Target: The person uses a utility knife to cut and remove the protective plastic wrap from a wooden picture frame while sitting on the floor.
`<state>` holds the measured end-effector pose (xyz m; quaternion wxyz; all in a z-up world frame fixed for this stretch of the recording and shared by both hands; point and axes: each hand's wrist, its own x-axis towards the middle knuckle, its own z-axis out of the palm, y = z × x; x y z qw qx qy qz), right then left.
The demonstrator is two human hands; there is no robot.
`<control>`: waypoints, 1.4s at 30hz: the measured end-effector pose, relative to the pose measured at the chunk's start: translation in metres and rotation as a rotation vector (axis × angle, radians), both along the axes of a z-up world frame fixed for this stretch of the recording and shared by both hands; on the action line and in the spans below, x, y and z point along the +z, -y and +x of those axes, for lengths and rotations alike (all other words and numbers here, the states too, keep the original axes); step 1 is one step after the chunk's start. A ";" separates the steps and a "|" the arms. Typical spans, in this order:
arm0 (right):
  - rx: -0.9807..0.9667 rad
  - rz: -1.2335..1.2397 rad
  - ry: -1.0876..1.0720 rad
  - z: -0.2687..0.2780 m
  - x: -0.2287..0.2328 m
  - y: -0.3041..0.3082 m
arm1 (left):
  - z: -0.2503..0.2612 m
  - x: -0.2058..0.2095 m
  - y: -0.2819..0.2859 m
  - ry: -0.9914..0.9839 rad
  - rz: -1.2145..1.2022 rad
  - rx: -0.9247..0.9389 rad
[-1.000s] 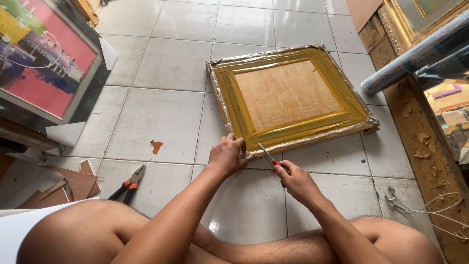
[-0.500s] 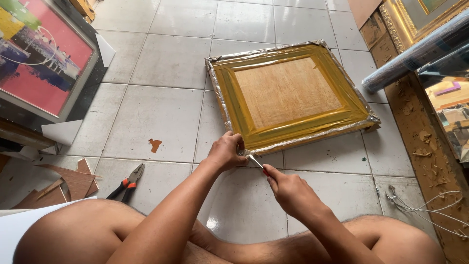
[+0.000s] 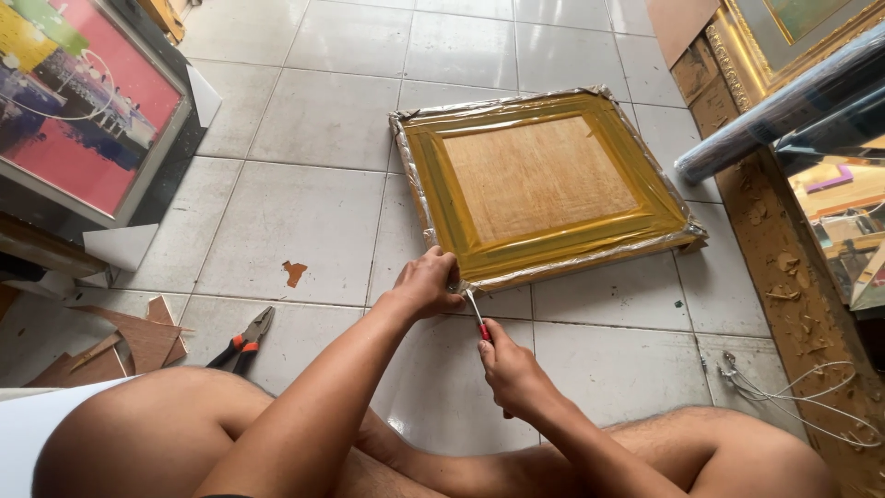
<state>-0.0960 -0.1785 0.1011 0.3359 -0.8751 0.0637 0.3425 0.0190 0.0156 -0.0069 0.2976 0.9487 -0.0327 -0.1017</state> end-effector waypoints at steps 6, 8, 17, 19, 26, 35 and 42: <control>0.082 -0.093 0.079 -0.004 -0.031 -0.011 | 0.000 -0.007 -0.001 0.040 -0.039 -0.003; 0.152 -0.160 0.142 -0.004 -0.053 -0.005 | -0.003 -0.002 -0.001 0.024 -0.035 0.003; -0.726 1.010 -0.470 0.005 -0.064 0.007 | -0.005 -0.001 0.000 0.027 -0.035 0.014; -0.791 1.165 -0.567 0.008 -0.073 0.014 | -0.008 0.003 0.001 0.026 -0.037 0.025; -0.746 1.064 -0.101 0.016 -0.065 0.028 | -0.019 0.021 0.011 0.098 0.116 -0.009; -0.613 0.665 0.054 0.062 -0.084 0.053 | 0.011 -0.026 0.024 0.003 0.097 -0.012; -0.507 0.600 0.074 0.056 -0.076 0.034 | 0.013 -0.005 0.021 -0.086 -0.027 0.031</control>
